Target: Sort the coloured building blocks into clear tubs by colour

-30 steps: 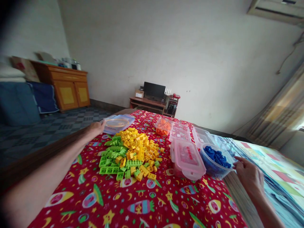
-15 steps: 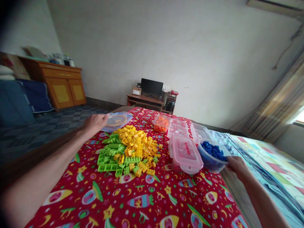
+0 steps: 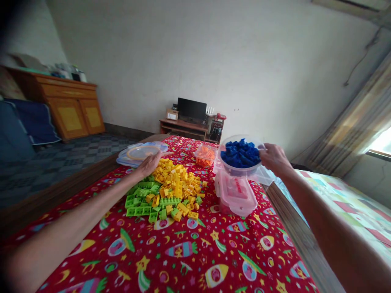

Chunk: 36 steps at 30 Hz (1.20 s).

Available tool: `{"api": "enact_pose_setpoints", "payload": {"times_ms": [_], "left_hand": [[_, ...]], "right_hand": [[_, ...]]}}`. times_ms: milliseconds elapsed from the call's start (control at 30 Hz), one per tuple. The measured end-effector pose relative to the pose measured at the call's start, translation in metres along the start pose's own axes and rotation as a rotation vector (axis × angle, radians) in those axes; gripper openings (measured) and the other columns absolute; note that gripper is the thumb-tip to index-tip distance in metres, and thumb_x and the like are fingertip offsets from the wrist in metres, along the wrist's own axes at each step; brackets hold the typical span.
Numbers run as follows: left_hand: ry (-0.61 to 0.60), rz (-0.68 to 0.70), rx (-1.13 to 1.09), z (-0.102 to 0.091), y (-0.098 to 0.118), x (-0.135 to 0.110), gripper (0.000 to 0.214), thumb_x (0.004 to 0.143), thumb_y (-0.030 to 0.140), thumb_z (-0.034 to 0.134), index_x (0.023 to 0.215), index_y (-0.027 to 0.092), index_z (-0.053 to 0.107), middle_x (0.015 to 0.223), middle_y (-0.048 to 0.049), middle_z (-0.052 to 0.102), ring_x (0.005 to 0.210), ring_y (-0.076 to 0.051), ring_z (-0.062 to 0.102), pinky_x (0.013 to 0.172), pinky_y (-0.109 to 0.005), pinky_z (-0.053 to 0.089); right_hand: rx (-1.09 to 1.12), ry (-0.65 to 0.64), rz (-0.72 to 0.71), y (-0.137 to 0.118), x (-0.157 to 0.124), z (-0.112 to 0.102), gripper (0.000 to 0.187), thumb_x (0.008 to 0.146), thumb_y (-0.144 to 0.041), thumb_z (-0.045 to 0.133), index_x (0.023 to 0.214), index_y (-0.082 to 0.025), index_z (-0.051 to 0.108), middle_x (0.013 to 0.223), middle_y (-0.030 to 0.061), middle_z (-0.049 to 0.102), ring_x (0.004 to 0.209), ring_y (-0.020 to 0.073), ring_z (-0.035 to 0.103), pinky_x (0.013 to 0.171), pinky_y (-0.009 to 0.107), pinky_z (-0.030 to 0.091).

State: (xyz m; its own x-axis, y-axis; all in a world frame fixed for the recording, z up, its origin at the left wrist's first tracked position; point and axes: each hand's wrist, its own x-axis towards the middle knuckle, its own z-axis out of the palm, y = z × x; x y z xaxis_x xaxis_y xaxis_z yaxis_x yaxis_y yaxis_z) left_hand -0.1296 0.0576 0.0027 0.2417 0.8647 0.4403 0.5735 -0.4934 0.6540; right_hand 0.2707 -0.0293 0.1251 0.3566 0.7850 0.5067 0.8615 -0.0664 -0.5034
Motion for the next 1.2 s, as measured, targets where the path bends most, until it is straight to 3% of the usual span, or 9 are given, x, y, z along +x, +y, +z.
{"api": "enact_pose_setpoints", "payload": {"times_ms": [33, 100, 200, 300, 433, 600, 867, 1000, 1200], "left_hand": [[0.020, -0.007, -0.039, 0.002, 0.000, 0.000, 0.072, 0.092, 0.057, 0.012, 0.108, 0.014, 0.069, 0.125, -0.0111, 0.064, 0.133, -0.026, 0.044, 0.114, -0.036, 0.027], [0.066, -0.011, -0.113, 0.006, -0.003, -0.001, 0.075, 0.093, 0.056, 0.009, 0.114, 0.013, 0.066, 0.128, -0.0102, 0.062, 0.134, -0.025, 0.043, 0.114, -0.037, 0.027], [0.113, -0.011, -0.141, 0.012, -0.006, -0.005, 0.074, 0.093, 0.056, 0.009, 0.123, 0.013, 0.061, 0.134, -0.0094, 0.058, 0.135, -0.025, 0.041, 0.115, -0.040, 0.026], [0.129, 0.003, -0.121, 0.015, -0.004, -0.013, 0.070, 0.095, 0.053, 0.011, 0.132, 0.012, 0.053, 0.140, -0.0097, 0.052, 0.136, -0.024, 0.040, 0.117, -0.040, 0.025], [0.140, 0.046, -0.070, 0.020, 0.004, -0.026, 0.066, 0.096, 0.051, 0.014, 0.141, 0.011, 0.040, 0.147, -0.0110, 0.043, 0.139, -0.022, 0.035, 0.118, -0.041, 0.022], [0.140, 0.156, 0.100, 0.026, 0.011, -0.031, 0.062, 0.097, 0.053, 0.018, 0.143, 0.017, 0.038, 0.153, -0.0107, 0.032, 0.144, -0.023, 0.022, 0.119, -0.044, 0.018], [0.330, 0.350, 0.392, 0.033, 0.035, -0.034, 0.052, 0.091, 0.048, 0.048, 0.138, 0.028, 0.043, 0.159, -0.0070, 0.010, 0.146, -0.033, 0.009, 0.114, -0.055, 0.021], [0.316, 0.378, 0.444, 0.035, 0.037, -0.034, 0.046, 0.087, 0.044, 0.056, 0.129, 0.026, 0.053, 0.157, -0.0079, 0.020, 0.143, -0.035, 0.017, 0.112, -0.056, 0.023], [0.190, 0.336, 0.371, 0.039, 0.022, -0.031, 0.026, 0.089, 0.033, 0.050, 0.100, 0.019, 0.069, 0.133, -0.0107, 0.053, 0.121, -0.027, 0.051, 0.106, -0.046, 0.039]], "right_hand": [[-0.052, -0.098, -0.029, -0.022, -0.004, 0.009, 0.037, 0.083, -0.018, 0.040, 0.097, 0.002, 0.069, 0.059, 0.0076, 0.063, 0.050, 0.0079, 0.052, 0.054, 0.026, 0.034], [-0.172, -0.162, -0.167, -0.062, -0.012, 0.031, 0.037, 0.083, -0.011, 0.041, 0.109, -0.004, 0.066, 0.082, 0.0117, 0.070, 0.064, 0.0120, 0.059, 0.060, 0.024, 0.039], [-0.335, -0.254, -0.373, -0.106, -0.028, 0.064, 0.031, 0.084, -0.011, 0.042, 0.104, -0.007, 0.066, 0.095, 0.0173, 0.070, 0.081, 0.0202, 0.064, 0.063, 0.025, 0.040], [-0.430, -0.332, -0.490, -0.135, -0.045, 0.090, 0.032, 0.087, -0.012, 0.038, 0.107, -0.010, 0.062, 0.098, 0.0185, 0.070, 0.085, 0.0241, 0.066, 0.062, 0.026, 0.041], [-0.496, -0.325, -0.558, -0.161, -0.058, 0.104, 0.032, 0.090, -0.010, 0.034, 0.112, -0.011, 0.057, 0.100, 0.0195, 0.068, 0.089, 0.0266, 0.067, 0.065, 0.029, 0.045], [-0.527, -0.312, -0.697, -0.181, -0.067, 0.105, 0.032, 0.091, -0.006, 0.030, 0.111, -0.007, 0.055, 0.096, 0.0211, 0.068, 0.090, 0.0290, 0.068, 0.067, 0.031, 0.048], [-0.585, -0.278, -0.840, -0.203, -0.080, 0.110, 0.029, 0.089, -0.003, 0.035, 0.109, -0.003, 0.057, 0.100, 0.0223, 0.067, 0.095, 0.0285, 0.067, 0.071, 0.033, 0.052], [-0.573, -0.279, -0.836, -0.200, -0.081, 0.108, 0.027, 0.089, -0.003, 0.037, 0.108, -0.002, 0.058, 0.097, 0.0209, 0.068, 0.094, 0.0266, 0.067, 0.071, 0.031, 0.052], [-0.587, -0.232, -0.779, -0.184, -0.075, 0.108, 0.029, 0.090, -0.002, 0.035, 0.106, -0.003, 0.058, 0.094, 0.0213, 0.067, 0.092, 0.0263, 0.067, 0.070, 0.031, 0.051]]}}
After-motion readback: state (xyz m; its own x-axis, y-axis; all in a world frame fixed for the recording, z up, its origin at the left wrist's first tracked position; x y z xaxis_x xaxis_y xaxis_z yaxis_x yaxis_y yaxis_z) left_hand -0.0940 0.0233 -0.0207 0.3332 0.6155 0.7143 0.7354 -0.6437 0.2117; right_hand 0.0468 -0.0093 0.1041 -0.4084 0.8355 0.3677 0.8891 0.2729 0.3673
